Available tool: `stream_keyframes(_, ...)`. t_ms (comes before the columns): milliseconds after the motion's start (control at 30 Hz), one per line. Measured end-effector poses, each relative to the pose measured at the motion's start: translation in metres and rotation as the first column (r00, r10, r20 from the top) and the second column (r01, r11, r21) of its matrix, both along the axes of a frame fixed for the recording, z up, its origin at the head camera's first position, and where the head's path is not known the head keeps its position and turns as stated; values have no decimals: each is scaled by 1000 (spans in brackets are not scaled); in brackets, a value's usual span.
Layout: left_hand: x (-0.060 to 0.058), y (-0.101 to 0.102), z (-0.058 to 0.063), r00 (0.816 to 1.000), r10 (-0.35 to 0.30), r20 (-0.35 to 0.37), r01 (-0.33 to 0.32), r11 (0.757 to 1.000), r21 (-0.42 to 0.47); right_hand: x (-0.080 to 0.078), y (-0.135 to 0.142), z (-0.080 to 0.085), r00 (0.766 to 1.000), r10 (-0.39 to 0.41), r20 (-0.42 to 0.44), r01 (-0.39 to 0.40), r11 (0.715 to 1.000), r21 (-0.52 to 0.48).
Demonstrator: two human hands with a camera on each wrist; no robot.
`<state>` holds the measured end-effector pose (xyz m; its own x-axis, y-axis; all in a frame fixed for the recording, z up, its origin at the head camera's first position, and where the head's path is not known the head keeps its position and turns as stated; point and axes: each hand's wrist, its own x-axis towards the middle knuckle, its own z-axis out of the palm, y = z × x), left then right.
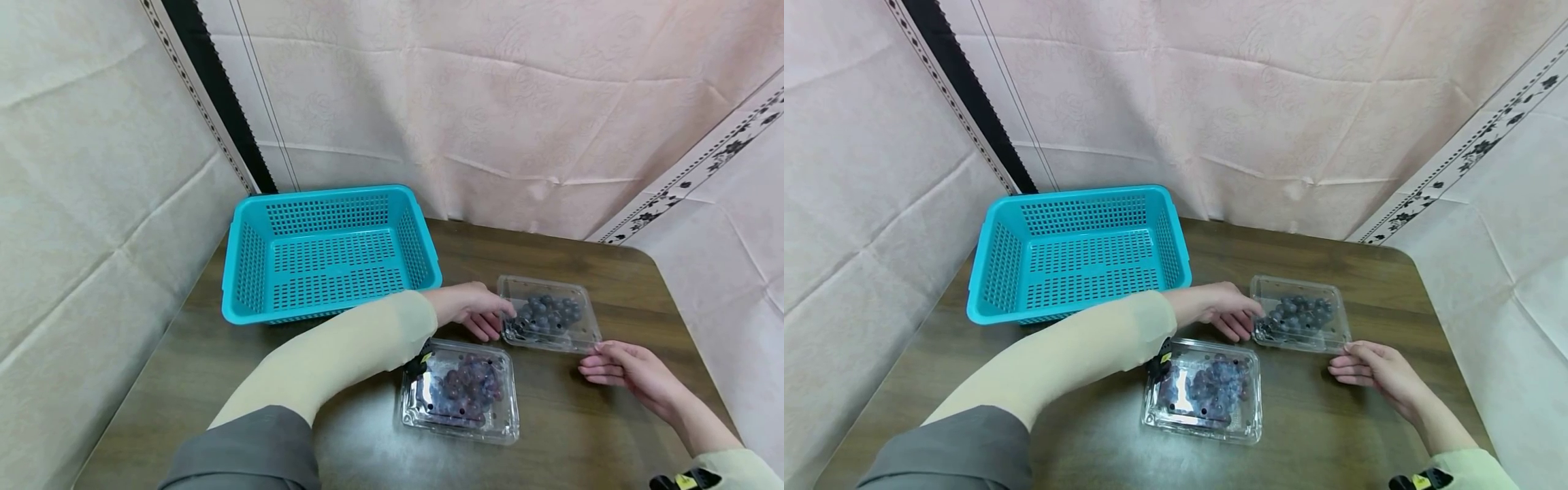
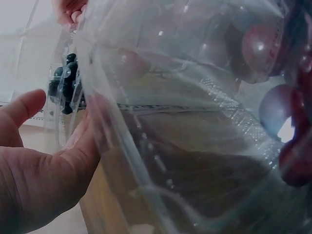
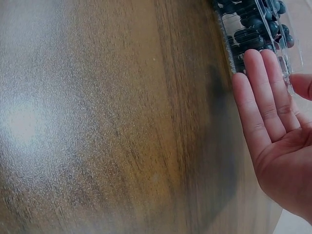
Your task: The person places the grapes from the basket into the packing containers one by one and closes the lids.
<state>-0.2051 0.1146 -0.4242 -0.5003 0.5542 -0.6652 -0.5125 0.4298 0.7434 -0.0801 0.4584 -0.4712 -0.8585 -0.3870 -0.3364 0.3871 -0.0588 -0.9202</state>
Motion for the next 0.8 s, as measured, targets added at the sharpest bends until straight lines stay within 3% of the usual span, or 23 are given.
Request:
stream_keyframes(200, 0, 0, -3, 997, -77, 11, 77, 997, -26, 0, 0, 0, 1000, -1, -1, 1, 1000, 13)
stream_keyframes(567, -2, -1, -1, 987, -159, 12, 159, 986, -55, 0, -2, 1, 1000, -5, -10, 5, 1000, -2)
stream_keyframes(800, -3, 0, -3, 984, -177, 0, 177, 982, -69, -1, -1, 0, 1000, 5, -14, -5, 1000, -22)
